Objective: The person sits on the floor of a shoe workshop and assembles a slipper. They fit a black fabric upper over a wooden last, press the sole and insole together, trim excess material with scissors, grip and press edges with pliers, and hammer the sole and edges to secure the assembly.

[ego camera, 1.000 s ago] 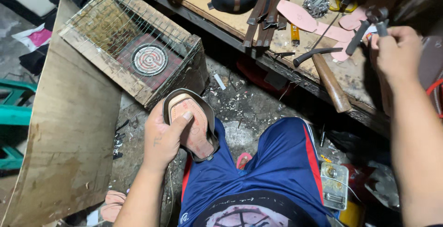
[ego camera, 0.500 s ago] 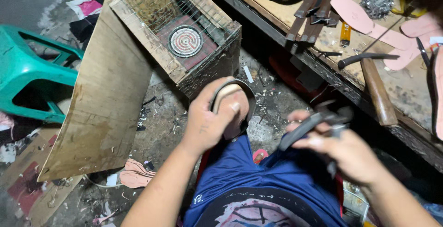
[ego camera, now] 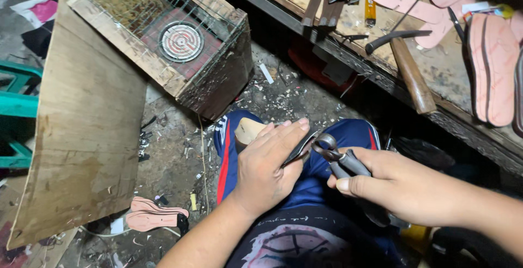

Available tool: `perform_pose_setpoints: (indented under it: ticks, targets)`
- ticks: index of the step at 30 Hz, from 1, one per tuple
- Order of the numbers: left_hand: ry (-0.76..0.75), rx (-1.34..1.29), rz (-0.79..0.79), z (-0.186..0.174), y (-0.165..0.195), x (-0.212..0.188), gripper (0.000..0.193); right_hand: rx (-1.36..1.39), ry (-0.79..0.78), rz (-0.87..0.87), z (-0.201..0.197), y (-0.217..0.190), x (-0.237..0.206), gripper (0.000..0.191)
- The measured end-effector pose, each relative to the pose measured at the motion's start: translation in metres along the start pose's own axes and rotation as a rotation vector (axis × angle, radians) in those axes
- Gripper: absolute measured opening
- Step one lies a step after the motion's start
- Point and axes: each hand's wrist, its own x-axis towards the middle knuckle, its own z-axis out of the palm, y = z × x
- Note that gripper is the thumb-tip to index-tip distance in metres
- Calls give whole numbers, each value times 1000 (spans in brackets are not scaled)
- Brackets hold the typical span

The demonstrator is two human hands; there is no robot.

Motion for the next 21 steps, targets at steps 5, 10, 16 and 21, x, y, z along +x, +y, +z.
perform_pose_setpoints:
  ticks: [5,10,16,21]
  targets:
    - [-48,38,50,6,4,-7,52,-137,-43,-26,-4,-5,-13,26]
    - [-77,50,95,12,6,-11,56,-246,-46,44,-9,-7,-19,29]
    - [-70,62,107,15,6,-15,55,-298,-22,116,-4,-10,-19,32]
    - [40,-23,11,5,-3,-9,48,-505,363,-58,27,-13,3,39]
